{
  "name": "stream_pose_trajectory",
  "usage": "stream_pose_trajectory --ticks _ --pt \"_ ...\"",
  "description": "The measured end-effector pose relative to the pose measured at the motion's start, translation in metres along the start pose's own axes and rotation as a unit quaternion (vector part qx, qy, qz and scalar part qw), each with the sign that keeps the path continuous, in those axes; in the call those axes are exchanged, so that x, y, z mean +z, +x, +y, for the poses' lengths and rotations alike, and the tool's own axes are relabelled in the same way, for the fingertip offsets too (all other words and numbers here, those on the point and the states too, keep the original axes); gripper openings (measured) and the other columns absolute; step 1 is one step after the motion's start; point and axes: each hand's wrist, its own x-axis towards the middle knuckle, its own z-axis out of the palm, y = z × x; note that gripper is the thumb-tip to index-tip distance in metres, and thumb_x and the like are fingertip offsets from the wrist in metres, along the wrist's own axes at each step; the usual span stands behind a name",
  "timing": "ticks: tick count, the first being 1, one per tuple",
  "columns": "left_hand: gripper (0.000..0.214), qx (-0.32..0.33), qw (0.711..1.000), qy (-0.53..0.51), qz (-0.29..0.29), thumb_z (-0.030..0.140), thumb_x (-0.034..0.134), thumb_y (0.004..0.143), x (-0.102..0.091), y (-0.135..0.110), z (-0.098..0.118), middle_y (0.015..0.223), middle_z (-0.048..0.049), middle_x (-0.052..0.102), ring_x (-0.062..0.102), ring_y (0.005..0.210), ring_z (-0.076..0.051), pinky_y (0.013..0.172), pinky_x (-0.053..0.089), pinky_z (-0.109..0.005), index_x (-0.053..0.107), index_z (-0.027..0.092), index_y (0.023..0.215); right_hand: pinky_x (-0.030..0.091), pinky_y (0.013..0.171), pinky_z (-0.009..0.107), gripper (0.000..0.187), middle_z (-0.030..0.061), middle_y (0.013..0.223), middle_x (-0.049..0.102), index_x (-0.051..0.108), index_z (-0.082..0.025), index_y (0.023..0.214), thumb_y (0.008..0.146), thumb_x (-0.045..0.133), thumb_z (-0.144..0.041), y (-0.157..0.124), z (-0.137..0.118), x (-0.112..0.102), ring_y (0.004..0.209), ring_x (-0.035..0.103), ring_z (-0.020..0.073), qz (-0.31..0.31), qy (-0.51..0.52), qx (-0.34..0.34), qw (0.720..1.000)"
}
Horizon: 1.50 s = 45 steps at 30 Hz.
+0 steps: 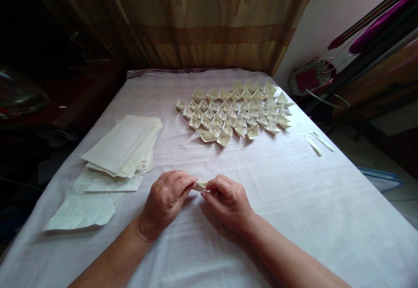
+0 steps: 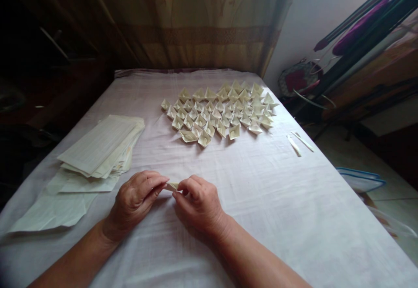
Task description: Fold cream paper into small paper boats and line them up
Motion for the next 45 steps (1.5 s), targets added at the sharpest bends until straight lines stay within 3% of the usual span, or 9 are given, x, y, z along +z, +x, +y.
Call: stream_pose_trajectory --ticks 6,11,14,17,22,28,35,40,45 --pt "0.015 -0.007 0.999 -0.032 0.012 0.015 0.055 0.094 0.001 0.001 0.002 0.088 -0.0013 0.069 0.066 0.084 -0.014 0.079 0.054 -0.024 0.061 0.021 0.107 0.040 0.051 0.020 0.007 -0.0017 0.069 0.059 0.058 -0.021 0.077 0.083 0.060 -0.017 0.000 -0.001 0.000 0.053 0.050 0.0090 0.001 0.025 -0.001 1.000" --pt "0.020 -0.015 1.000 -0.012 0.010 0.017 0.058 0.093 0.003 0.000 0.000 0.099 -0.0040 0.066 0.063 0.094 -0.016 0.085 0.053 -0.029 0.061 0.022 0.112 0.049 0.061 0.022 0.010 0.0000 0.074 0.065 0.057 -0.023 0.083 0.084 0.054 -0.013 -0.001 0.002 0.002 0.064 0.061 0.0128 0.009 -0.001 -0.017 1.000" --pt "0.023 -0.006 0.999 0.047 0.018 0.018 0.058 0.093 0.001 0.001 -0.001 0.113 -0.0076 0.063 0.059 0.108 -0.021 0.092 0.050 -0.037 0.063 0.025 0.114 0.055 0.075 0.028 0.012 0.0051 0.093 0.072 0.057 -0.023 0.088 0.085 0.053 -0.012 -0.002 0.004 0.002 0.084 0.069 0.0169 0.031 -0.025 -0.028 0.999" --pt "0.015 0.017 0.997 0.077 -0.002 0.020 0.058 0.093 -0.001 0.002 -0.001 0.103 -0.0060 0.066 0.059 0.101 -0.021 0.090 0.048 -0.036 0.068 0.024 0.104 0.056 0.082 0.031 0.013 0.0087 0.107 0.072 0.056 -0.023 0.087 0.085 0.052 -0.011 -0.001 0.004 -0.001 0.094 0.070 0.0192 0.032 -0.068 -0.069 0.995" --pt "0.016 0.034 0.994 0.083 -0.063 0.020 0.053 0.095 -0.004 -0.005 0.004 0.087 -0.0032 0.069 0.060 0.086 -0.019 0.084 0.047 -0.034 0.070 0.022 0.094 0.054 0.080 0.032 0.015 0.0072 0.092 0.073 0.057 -0.022 0.086 0.084 0.050 -0.008 0.002 0.002 -0.003 0.085 0.067 0.0197 -0.038 -0.111 -0.104 0.988" --pt "0.019 0.007 0.993 0.059 -0.105 0.016 0.049 0.095 -0.001 -0.020 0.004 0.107 -0.0062 0.072 0.064 0.102 -0.020 0.091 0.050 -0.036 0.067 0.021 0.101 0.051 0.084 0.035 0.020 0.0067 0.095 0.072 0.062 -0.021 0.091 0.081 0.051 -0.007 0.002 0.004 -0.001 0.088 0.062 0.0208 -0.096 -0.119 -0.095 0.984" --pt "0.022 0.009 0.990 0.079 -0.114 0.014 0.048 0.095 0.005 -0.027 0.001 0.120 -0.0082 0.070 0.062 0.113 -0.023 0.098 0.049 -0.041 0.061 0.017 0.113 0.050 0.084 0.036 0.014 0.0061 0.099 0.072 0.066 -0.021 0.090 0.083 0.060 -0.010 0.001 0.005 -0.001 0.089 0.060 0.0211 -0.096 -0.111 -0.084 0.986" --pt "0.019 -0.008 0.989 0.089 -0.119 0.015 0.046 0.095 0.006 -0.027 0.005 0.122 -0.0084 0.069 0.059 0.117 -0.025 0.100 0.045 -0.044 0.062 0.018 0.105 0.049 0.085 0.038 0.012 0.0056 0.102 0.072 0.069 -0.021 0.089 0.083 0.064 -0.013 0.001 0.009 0.000 0.092 0.061 0.0216 -0.085 -0.114 -0.069 0.987" --pt "0.013 -0.033 0.989 0.098 -0.103 0.028 0.055 0.095 0.007 -0.021 0.009 0.114 -0.0078 0.071 0.061 0.109 -0.027 0.097 0.044 -0.045 0.063 0.019 0.100 0.048 0.086 0.037 0.009 0.0051 0.100 0.072 0.070 -0.021 0.090 0.087 0.063 -0.017 0.003 0.012 0.000 0.090 0.061 0.0197 -0.081 -0.090 -0.048 0.992"
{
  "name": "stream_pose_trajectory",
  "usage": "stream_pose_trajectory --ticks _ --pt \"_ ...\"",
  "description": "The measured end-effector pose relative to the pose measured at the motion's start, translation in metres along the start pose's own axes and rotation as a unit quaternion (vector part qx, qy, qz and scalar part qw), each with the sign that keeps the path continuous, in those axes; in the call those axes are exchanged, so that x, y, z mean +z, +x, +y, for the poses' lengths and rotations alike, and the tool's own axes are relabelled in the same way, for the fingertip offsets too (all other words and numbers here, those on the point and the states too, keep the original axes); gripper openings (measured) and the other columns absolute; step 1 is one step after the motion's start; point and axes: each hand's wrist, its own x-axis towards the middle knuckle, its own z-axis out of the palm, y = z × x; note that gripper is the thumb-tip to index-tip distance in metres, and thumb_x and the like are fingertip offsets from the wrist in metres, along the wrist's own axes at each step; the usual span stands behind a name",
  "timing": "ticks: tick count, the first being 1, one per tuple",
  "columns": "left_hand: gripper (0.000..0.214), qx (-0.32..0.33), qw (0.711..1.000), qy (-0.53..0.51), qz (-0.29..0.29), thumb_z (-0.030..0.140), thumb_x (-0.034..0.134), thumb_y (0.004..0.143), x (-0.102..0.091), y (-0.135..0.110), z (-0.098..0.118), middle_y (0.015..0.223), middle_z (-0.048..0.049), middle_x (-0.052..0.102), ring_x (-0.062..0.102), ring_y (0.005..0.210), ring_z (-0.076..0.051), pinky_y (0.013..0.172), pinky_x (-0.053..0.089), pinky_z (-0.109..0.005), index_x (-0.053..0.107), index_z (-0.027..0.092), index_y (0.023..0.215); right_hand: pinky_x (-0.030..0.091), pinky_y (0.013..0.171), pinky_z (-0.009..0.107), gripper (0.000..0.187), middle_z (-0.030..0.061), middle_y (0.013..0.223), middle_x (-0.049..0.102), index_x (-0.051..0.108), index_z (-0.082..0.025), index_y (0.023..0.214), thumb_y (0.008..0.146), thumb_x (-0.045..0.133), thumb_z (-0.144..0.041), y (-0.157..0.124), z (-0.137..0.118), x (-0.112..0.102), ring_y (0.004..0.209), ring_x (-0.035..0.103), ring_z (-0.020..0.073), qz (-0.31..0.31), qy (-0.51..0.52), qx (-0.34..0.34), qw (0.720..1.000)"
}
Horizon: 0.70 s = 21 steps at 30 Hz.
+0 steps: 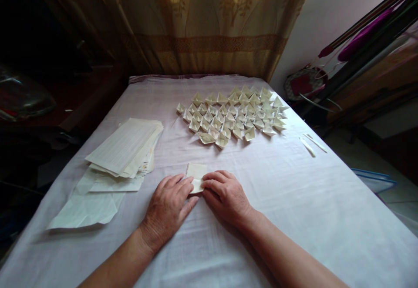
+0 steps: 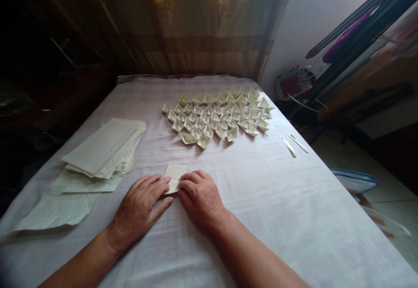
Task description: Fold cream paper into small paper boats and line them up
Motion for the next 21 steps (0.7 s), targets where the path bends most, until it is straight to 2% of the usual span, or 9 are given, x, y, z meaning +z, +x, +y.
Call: stream_pose_trajectory --ticks 6,11,16,21 --pt "0.013 -0.051 0.999 0.005 -0.016 0.025 0.056 0.094 0.000 0.008 0.004 0.095 -0.0046 0.068 0.058 0.091 -0.023 0.083 0.043 -0.039 0.064 0.020 0.085 0.049 0.080 0.035 0.012 0.0057 0.095 0.070 0.071 -0.021 0.089 0.092 0.060 -0.022 0.002 0.004 0.000 0.086 0.059 0.0195 0.008 0.006 0.029 1.000" --pt "0.012 -0.081 0.996 -0.007 -0.036 0.024 0.055 0.094 0.001 0.008 0.004 0.085 -0.0025 0.065 0.056 0.084 -0.022 0.078 0.041 -0.035 0.063 0.021 0.085 0.048 0.078 0.034 0.014 0.0056 0.091 0.069 0.071 -0.021 0.086 0.093 0.058 -0.022 0.006 0.009 0.000 0.085 0.058 0.0198 0.002 -0.004 0.044 0.999" --pt "0.008 -0.088 0.996 -0.015 -0.002 0.024 0.054 0.095 0.002 0.008 0.003 0.084 -0.0022 0.066 0.058 0.082 -0.021 0.076 0.041 -0.034 0.060 0.020 0.096 0.047 0.075 0.032 0.016 0.0050 0.087 0.067 0.069 -0.021 0.082 0.093 0.058 -0.023 0.013 0.011 -0.002 0.081 0.057 0.0185 -0.029 -0.018 0.038 0.999" --pt "0.014 -0.091 0.996 -0.007 0.021 0.024 0.049 0.097 0.003 0.008 0.001 0.082 -0.0023 0.065 0.058 0.078 -0.020 0.074 0.043 -0.032 0.056 0.018 0.109 0.046 0.074 0.032 0.015 0.0053 0.084 0.066 0.068 -0.019 0.079 0.092 0.059 -0.021 0.016 0.009 -0.002 0.078 0.057 0.0186 -0.020 -0.036 0.038 0.998"
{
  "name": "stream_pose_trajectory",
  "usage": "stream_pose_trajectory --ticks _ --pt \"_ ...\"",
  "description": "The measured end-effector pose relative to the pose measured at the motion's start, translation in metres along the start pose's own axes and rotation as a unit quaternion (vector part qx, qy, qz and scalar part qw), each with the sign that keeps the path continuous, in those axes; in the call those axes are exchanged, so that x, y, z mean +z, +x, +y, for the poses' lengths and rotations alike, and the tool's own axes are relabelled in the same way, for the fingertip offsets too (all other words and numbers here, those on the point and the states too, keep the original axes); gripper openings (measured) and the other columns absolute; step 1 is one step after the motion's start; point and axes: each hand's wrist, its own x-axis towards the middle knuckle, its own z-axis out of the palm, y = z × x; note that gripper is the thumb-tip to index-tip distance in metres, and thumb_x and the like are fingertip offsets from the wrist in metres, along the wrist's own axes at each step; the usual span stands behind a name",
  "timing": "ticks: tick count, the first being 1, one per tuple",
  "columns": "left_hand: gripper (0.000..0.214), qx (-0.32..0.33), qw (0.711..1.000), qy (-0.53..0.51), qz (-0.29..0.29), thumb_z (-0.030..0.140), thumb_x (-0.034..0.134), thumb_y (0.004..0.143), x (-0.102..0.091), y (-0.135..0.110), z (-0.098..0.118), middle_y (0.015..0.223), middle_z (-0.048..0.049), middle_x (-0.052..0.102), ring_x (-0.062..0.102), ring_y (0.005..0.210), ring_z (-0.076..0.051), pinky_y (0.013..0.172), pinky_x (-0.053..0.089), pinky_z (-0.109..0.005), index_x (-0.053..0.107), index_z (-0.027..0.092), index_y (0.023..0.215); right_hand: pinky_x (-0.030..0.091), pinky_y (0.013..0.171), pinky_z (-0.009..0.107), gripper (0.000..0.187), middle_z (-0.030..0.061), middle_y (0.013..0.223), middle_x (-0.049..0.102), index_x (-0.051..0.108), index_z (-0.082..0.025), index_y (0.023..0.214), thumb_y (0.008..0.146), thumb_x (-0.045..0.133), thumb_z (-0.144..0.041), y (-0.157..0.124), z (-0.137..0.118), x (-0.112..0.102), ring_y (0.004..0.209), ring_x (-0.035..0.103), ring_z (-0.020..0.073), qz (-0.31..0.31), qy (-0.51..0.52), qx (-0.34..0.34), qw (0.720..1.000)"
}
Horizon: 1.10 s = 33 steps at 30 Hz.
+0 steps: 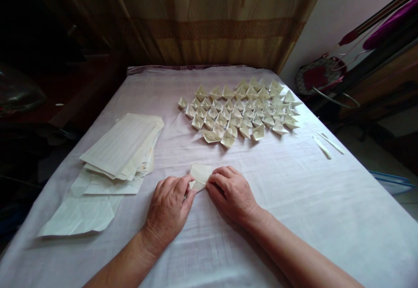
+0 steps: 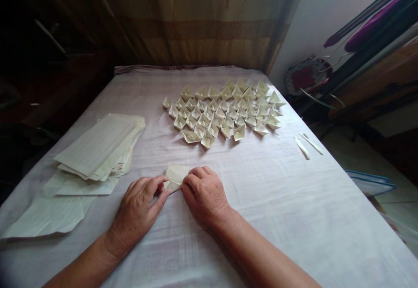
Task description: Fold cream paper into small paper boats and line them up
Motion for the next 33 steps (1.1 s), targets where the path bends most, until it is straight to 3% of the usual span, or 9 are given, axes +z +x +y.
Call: stream_pose_trajectory --ticks 13,21,33 --pt "0.016 0.050 0.997 -0.055 -0.032 0.021 0.050 0.098 -0.004 -0.001 -0.004 0.087 -0.0002 0.068 0.057 0.081 -0.019 0.077 0.040 -0.034 0.065 0.022 0.105 0.045 0.073 0.032 0.015 0.0050 0.083 0.065 0.065 -0.019 0.079 0.092 0.060 -0.023 0.000 -0.003 0.003 0.077 0.057 0.0194 0.028 -0.024 0.022 0.999" --pt "0.019 0.056 0.997 -0.048 -0.030 0.021 0.049 0.099 -0.006 -0.001 -0.003 0.086 -0.0008 0.068 0.057 0.080 -0.018 0.076 0.041 -0.033 0.067 0.021 0.104 0.047 0.077 0.032 0.013 0.0056 0.090 0.066 0.065 -0.020 0.089 0.093 0.053 -0.017 -0.003 0.006 0.000 0.084 0.060 0.0191 0.031 0.065 0.025 0.997" --pt "0.022 0.050 0.996 -0.051 -0.044 0.023 0.047 0.100 -0.007 0.001 -0.004 0.084 -0.0005 0.068 0.057 0.079 -0.017 0.075 0.040 -0.033 0.069 0.023 0.105 0.044 0.074 0.032 0.006 0.0041 0.084 0.064 0.062 -0.020 0.081 0.085 0.060 -0.016 0.001 -0.001 0.001 0.079 0.058 0.0191 0.029 0.041 0.047 0.998"
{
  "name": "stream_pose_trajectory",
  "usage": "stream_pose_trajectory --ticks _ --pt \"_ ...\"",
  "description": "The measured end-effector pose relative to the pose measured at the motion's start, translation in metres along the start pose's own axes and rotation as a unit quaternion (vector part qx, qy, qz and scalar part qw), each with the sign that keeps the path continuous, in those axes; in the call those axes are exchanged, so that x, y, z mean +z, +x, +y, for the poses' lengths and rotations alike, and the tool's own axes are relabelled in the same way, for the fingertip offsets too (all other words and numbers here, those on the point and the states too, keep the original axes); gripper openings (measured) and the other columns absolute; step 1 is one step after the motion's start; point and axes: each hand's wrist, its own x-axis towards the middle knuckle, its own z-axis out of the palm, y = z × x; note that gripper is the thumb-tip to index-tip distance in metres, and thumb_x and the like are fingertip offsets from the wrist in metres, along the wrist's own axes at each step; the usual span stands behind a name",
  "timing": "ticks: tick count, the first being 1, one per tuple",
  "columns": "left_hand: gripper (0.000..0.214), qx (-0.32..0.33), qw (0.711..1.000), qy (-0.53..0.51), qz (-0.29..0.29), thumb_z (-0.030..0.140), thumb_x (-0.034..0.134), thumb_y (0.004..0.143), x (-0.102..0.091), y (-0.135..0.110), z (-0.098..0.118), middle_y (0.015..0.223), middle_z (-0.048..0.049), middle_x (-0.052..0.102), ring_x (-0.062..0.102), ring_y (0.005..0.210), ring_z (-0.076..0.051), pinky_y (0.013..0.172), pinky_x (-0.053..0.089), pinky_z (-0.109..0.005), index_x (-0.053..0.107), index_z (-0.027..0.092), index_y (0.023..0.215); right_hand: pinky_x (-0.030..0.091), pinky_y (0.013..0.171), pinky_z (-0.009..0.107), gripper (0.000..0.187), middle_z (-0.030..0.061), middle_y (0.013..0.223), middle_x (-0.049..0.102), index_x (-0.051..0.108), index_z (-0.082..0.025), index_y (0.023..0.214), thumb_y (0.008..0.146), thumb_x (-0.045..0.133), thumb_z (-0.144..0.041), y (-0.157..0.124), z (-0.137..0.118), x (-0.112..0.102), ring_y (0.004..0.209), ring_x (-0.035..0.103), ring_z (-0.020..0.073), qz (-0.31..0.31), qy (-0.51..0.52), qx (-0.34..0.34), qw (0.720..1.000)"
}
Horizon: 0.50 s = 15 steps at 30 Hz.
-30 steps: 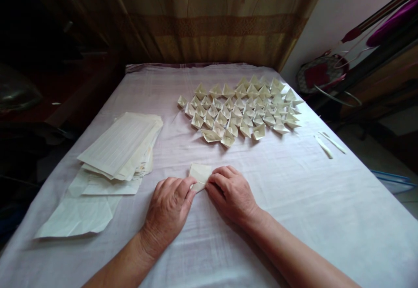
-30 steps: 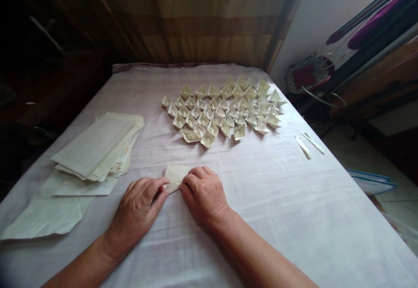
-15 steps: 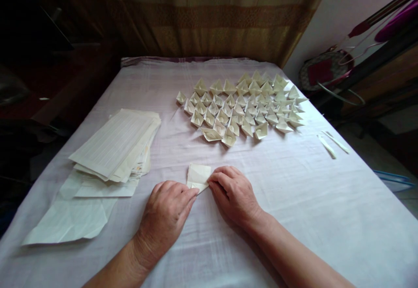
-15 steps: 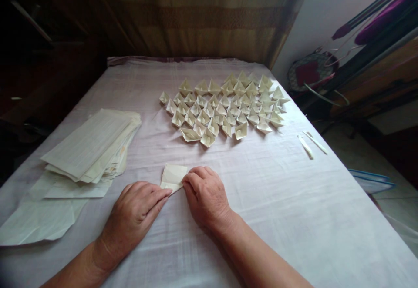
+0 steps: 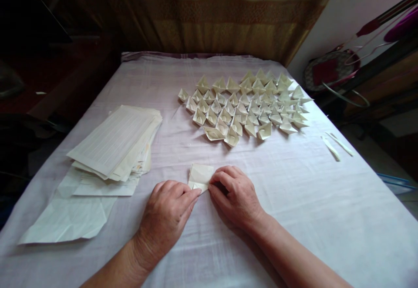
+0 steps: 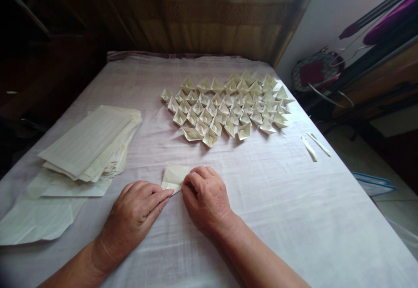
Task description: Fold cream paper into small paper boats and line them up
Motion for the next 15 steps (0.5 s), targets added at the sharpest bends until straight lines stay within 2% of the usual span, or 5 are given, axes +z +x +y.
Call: stream_pose_trajectory --ticks 15 --pt "0.021 -0.007 1.000 0.012 -0.004 0.022 0.047 0.099 0.0022 -0.0005 -0.0013 0.085 -0.0009 0.068 0.056 0.078 -0.019 0.074 0.040 -0.034 0.068 0.022 0.105 0.045 0.074 0.033 0.011 0.0055 0.085 0.065 0.063 -0.020 0.081 0.090 0.057 -0.020 -0.0009 -0.0001 0.0030 0.080 0.057 0.0201 -0.013 -0.040 -0.005 0.999"
